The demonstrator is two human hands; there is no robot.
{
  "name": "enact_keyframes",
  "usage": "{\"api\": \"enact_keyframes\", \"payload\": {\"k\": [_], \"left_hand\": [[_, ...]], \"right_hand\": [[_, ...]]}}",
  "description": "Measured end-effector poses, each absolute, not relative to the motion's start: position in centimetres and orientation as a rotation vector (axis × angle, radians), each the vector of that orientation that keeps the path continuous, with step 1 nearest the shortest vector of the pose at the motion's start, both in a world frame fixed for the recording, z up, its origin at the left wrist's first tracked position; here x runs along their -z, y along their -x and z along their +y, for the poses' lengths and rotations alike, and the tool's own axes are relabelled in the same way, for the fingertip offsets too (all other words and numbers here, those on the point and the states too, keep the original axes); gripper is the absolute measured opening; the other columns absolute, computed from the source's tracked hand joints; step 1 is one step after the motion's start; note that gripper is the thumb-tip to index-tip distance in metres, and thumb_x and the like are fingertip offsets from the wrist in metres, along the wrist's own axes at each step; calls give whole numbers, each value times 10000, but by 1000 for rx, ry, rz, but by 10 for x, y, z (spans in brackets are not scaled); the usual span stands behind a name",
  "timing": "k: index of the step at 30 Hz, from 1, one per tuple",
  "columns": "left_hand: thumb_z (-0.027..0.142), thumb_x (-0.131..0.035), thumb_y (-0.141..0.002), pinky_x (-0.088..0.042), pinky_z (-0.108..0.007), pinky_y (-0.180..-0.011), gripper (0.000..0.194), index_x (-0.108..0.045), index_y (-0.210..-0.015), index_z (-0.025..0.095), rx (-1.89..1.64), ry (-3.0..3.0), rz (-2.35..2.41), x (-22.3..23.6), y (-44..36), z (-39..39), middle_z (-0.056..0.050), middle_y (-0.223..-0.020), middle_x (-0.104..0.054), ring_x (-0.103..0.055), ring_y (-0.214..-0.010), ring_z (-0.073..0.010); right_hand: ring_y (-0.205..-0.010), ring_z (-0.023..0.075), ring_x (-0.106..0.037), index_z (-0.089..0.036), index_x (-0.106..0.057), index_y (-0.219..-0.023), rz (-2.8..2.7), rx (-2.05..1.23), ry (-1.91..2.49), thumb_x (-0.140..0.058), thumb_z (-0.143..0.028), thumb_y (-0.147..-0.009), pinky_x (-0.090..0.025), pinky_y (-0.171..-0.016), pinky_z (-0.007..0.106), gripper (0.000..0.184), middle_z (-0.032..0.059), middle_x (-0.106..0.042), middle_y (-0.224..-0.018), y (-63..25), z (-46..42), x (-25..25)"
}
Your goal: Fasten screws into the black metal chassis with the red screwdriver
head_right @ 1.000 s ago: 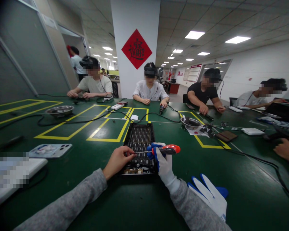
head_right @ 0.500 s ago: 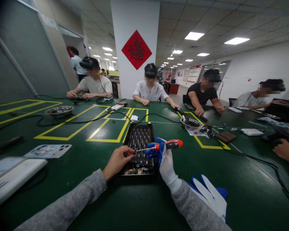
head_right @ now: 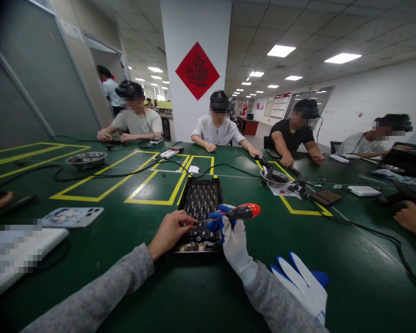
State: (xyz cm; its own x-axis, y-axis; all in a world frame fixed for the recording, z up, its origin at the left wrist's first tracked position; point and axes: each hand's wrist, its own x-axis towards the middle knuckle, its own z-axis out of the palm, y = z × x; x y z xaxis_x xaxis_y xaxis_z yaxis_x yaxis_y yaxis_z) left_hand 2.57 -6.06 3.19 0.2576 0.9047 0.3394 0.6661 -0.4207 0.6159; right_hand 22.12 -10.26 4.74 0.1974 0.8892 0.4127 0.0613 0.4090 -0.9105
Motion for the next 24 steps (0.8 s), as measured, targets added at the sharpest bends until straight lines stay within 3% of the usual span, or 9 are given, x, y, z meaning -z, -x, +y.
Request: {"api": "enact_keyframes", "payload": {"k": [8, 24], "left_hand": [[291, -677, -730, -351, -325, -765, 104, -720, -822, 268, -904, -2237, 1487, -36, -27, -65, -3, -812, -657, -565, -815, -189], [271, -682, -711, -342, -322, -744, 102, -724, -803, 262, -864, -2261, 1484, -38, -27, -63, -10, -824, -678, -550, -814, -194]], "right_hand": [[-758, 179, -613, -201, -600, -965, -1238, -688, 1038, -566, -407, -807, -515, -775, 371, 263, 36, -645, -820, -220, -100, -42], [-661, 162, -639, -209, -551, -1046, -1281, -853, 914, -580, -360, -808, -553, -649, 348, 284, 41, -666, -857, -216, -105, -47]]}}
